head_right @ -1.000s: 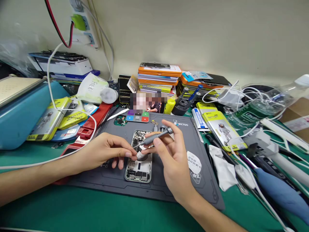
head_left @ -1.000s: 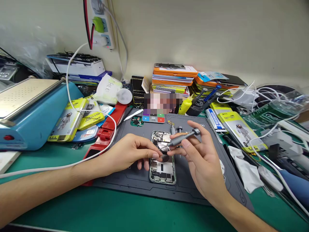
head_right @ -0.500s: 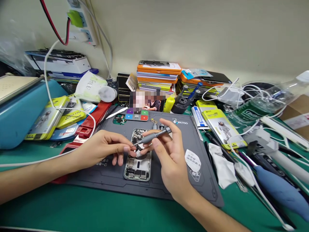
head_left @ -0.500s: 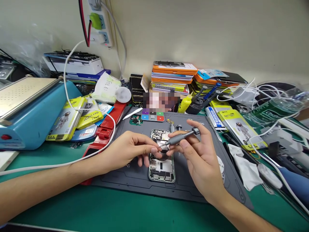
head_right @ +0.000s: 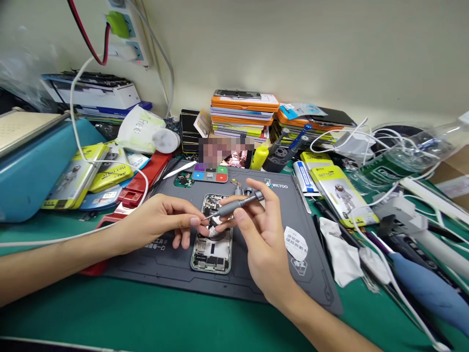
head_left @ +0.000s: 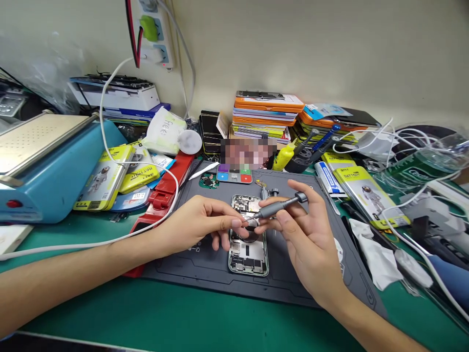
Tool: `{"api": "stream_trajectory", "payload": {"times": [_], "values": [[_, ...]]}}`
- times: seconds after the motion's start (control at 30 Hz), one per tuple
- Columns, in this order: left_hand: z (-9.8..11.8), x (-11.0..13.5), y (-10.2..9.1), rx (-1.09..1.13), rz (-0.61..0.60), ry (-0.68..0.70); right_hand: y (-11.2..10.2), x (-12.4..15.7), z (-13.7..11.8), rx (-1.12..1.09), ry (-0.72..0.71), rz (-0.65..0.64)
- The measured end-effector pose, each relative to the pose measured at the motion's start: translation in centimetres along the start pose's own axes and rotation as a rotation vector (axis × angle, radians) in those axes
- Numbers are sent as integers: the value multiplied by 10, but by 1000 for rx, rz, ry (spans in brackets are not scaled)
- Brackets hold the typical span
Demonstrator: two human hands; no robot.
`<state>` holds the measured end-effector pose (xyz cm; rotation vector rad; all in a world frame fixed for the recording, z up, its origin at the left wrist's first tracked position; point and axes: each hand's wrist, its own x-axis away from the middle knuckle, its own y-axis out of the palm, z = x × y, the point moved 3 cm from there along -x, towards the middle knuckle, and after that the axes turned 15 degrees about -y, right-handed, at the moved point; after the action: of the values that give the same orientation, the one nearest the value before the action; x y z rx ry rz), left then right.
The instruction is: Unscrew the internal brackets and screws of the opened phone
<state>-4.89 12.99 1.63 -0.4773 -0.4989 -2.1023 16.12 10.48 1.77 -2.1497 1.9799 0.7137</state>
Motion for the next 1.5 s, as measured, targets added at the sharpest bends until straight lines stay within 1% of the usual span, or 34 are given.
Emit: {"api": "stream_trajectory", "payload": {"times": [0.27,0.7,1.03,1.2,1.37,1.5], "values": [[0,3,1,51,-33,15,0,2,-1,20,-18,25],[-2,4,1,22,-57,47,1,3,-4,38,-16,31],[-2,4,2,14,-60,59,1,2,-4,66,-23,20],[-2,5,1,17,-23,77,3,4,-6,85,-65,15],[0,8,2,5,-27,100,5,7,-10,88,-97,43],[1,7,1,5,-24,100,6,7,-12,65,-66,72]]}}
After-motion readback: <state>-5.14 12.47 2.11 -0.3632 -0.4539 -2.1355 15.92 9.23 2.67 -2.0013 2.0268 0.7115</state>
